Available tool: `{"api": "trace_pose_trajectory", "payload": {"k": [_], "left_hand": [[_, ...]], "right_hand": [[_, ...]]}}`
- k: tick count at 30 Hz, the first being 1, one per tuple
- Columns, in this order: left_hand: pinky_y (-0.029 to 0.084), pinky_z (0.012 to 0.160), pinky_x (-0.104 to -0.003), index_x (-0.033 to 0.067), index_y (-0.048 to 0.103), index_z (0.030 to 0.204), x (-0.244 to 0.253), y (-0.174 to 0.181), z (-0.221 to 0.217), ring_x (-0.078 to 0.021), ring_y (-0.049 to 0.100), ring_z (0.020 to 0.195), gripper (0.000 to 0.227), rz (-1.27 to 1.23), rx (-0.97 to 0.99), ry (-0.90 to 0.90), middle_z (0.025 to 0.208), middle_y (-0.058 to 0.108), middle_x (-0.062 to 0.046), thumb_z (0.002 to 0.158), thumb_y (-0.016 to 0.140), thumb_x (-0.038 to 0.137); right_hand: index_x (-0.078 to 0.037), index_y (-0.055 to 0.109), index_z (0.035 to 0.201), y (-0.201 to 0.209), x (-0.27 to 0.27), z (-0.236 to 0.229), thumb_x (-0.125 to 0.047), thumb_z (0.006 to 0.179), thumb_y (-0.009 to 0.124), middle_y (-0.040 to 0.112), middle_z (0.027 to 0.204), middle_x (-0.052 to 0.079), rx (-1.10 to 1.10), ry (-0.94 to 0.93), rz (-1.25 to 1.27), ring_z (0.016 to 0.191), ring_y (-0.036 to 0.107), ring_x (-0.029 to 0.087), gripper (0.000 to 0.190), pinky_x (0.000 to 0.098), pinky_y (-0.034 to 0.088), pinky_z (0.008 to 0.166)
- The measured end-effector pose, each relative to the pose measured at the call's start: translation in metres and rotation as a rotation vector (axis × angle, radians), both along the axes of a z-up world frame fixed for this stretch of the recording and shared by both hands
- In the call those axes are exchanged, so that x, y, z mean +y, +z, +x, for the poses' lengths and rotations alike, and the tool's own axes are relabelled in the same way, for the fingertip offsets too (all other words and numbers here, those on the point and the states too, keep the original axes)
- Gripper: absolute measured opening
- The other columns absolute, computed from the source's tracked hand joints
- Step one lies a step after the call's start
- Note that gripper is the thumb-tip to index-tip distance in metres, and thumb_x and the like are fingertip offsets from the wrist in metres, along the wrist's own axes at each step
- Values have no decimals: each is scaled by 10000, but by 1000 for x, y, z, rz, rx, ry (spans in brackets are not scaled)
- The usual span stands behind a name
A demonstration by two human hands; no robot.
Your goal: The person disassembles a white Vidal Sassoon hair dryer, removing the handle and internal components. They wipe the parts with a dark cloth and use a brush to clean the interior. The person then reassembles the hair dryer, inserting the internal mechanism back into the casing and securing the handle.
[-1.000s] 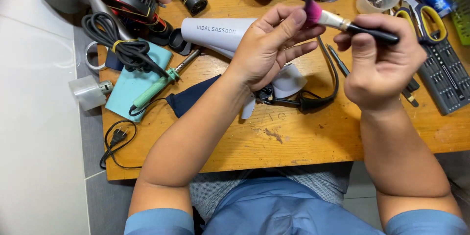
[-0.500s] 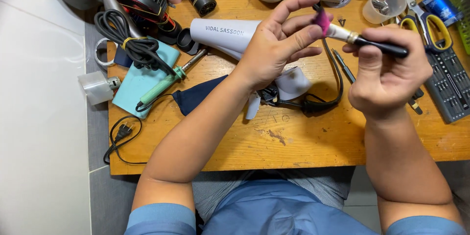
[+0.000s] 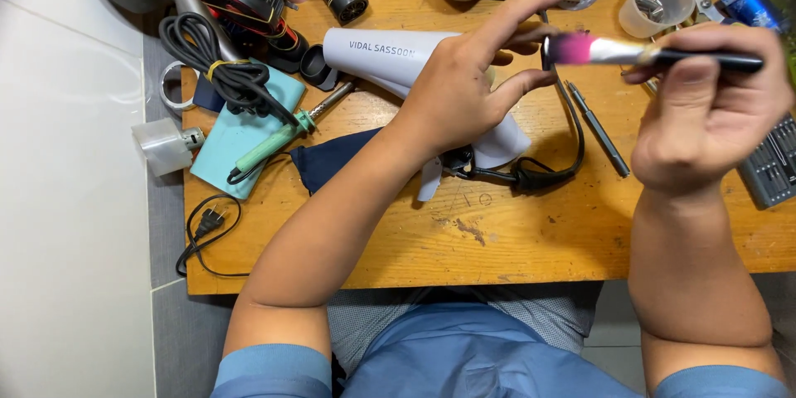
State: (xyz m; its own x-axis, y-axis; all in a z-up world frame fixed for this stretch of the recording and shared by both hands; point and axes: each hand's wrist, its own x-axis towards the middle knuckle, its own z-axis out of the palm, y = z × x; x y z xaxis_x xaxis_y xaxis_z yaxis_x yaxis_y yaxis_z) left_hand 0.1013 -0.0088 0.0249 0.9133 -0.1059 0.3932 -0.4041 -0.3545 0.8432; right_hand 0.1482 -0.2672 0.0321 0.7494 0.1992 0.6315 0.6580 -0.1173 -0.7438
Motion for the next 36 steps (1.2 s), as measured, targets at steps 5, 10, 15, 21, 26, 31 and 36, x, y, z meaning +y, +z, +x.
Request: {"api": "trace_pose_trajectory", "payload": {"k": [5,10,15,21,26,31,36], "left_hand": [[684,1308,-319,372,328,1811,-2,-6,0,-172,859,1500,863,221,-103,9,1702,777,-4,1204,936,287],[637,1172,-371,331,149,1895,-8,-8,-3,-252,852,1397,973,375,-91,149,1497,890,13,1233,860,285],[621,1081,-460,261,129,1913,-11,-7,-7,-302,744,1240,1054,542,-112,214,1369,833,-20,1167,873,216],[623,1000,-490,201,120,1920,-17,-6,-9,-316,666,1140,1032,726,-181,250,1377,793,22,1195,853,203],[615,951,-471,149,193,1929,-12,-2,-8,-282,658,1051,847,791,-235,280,1074,729,16,1321,783,170],[668,1019,-491,226,128,1931,-9,2,-12,-296,684,1213,1132,722,-119,247,1171,730,49,1223,1009,292],[619,974,-495,152,132,1927,-11,-2,-8,-331,682,1101,1033,810,-165,236,1119,758,-6,1251,899,292]], "right_hand": [[209,618,1368,8,13,-6,-71,1383,637,673,1256,350,-99,-92,-101,957,789,429,281,450,660,892],[174,671,1224,18,10,-6,-38,1286,658,682,1097,302,-232,43,-230,975,644,406,222,468,499,911],[165,684,1232,19,8,-6,-100,1286,662,665,1102,312,-276,12,-213,999,654,418,271,473,515,922],[140,778,1250,24,10,-5,-132,1289,676,782,1102,259,-512,44,-458,1002,640,454,293,541,542,935],[106,766,1216,30,9,-2,-175,1275,601,803,1056,217,-500,208,-518,954,635,438,331,527,539,926],[185,725,1235,23,0,0,-107,1303,651,739,1076,306,-521,51,-336,1010,638,469,309,562,529,916],[83,780,1250,29,7,-7,-195,1297,615,786,1071,217,-543,82,-533,1005,627,449,327,560,504,962]]}}
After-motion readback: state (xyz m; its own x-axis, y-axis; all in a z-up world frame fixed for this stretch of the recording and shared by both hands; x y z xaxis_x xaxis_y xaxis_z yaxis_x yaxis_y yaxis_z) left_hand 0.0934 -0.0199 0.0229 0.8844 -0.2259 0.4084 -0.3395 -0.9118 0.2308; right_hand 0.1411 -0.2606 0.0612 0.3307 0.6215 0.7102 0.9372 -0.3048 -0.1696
